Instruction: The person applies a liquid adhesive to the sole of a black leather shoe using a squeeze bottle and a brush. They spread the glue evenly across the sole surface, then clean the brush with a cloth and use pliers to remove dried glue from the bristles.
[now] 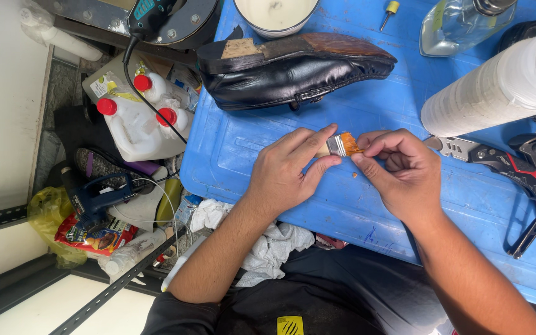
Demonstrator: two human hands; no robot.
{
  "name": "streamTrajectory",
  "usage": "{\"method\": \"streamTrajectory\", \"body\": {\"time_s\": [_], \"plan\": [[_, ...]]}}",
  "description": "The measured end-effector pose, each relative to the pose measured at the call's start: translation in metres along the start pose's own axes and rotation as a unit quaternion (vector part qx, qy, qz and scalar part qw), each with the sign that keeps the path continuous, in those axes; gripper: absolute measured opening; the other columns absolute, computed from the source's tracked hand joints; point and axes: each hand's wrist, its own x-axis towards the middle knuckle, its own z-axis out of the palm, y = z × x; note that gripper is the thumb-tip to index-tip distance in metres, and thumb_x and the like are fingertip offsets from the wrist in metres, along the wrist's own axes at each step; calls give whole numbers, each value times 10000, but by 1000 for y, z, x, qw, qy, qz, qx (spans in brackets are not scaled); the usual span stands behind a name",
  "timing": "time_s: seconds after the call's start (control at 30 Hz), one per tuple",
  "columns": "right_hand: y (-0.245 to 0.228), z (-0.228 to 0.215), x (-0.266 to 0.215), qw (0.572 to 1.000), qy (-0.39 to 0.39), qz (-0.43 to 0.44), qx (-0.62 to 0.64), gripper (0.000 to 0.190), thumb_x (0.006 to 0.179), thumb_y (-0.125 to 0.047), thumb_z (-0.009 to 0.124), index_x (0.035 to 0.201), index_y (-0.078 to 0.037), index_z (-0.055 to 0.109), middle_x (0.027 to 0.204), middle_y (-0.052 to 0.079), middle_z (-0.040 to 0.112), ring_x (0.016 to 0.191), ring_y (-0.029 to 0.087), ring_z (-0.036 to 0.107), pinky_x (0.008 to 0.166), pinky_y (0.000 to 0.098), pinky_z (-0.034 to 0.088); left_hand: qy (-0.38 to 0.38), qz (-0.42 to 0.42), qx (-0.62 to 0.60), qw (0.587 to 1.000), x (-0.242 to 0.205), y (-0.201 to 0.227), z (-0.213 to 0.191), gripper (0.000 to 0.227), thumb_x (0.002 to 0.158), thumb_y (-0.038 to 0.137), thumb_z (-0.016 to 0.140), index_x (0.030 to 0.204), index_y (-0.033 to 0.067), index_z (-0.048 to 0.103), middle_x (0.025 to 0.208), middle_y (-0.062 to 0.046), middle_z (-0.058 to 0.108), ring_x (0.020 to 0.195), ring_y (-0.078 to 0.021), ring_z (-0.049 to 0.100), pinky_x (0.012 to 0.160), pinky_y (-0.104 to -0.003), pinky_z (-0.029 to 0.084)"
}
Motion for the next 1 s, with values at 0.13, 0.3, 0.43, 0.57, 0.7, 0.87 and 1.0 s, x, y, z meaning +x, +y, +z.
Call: {"method": "streamTrajectory", "body": {"time_s": [0.13,0.3,0.43,0.57,0.7,0.87,1.0], "plan": [[2,-2,4,998,-10,42,50,178,975,122,655,1087,17,566,1133,163,692,995,144,696,901,271,601,8,16,18,1000,1,2,0,455,940,297,788,1324,87,665,991,-45,688,820,-188,698,698,-327,573],[2,2,3,999,10,-15,29,200,1021,101,656,1141,3,529,1127,155,713,1018,144,707,942,261,604,36,25,40,998,3,5,2,406,934,280,800,1274,91,684,1010,-44,706,875,-194,711,740,-332,579],[-4,3,4,995,30,-46,-82,204,1009,97,677,1170,38,568,1139,160,681,1074,163,695,1008,287,587,68,21,42,997,6,7,1,358,938,256,804,1230,83,691,1046,-49,731,935,-200,728,781,-334,590],[-17,6,10,989,40,-51,-133,125,1032,84,654,1147,42,630,1134,143,701,1056,159,700,978,273,577,102,-3,20,995,9,12,-4,274,972,204,781,1204,84,699,1056,-59,744,941,-206,747,790,-321,601],[-32,7,14,935,-3,-133,-330,106,917,65,692,1019,33,689,1086,146,726,1025,200,678,943,300,523,99,-54,-20,993,5,20,-12,224,991,181,756,1177,67,708,994,-70,751,873,-194,755,746,-301,587],[-27,6,9,997,-10,-26,-75,197,976,17,647,1173,38,651,1141,127,704,1039,147,670,935,261,552,35,-101,-166,980,3,22,-12,212,1031,207,702,1177,54,689,991,-72,762,866,-154,758,726,-276,592],[-8,0,5,998,-19,52,-14,143,1013,-12,661,1152,23,670,1074,101,732,970,119,707,888,259,598,0,-99,-152,983,4,18,-6,232,1010,222,709,1157,46,675,956,-81,748,820,-149,730,686,-283,561]]}}
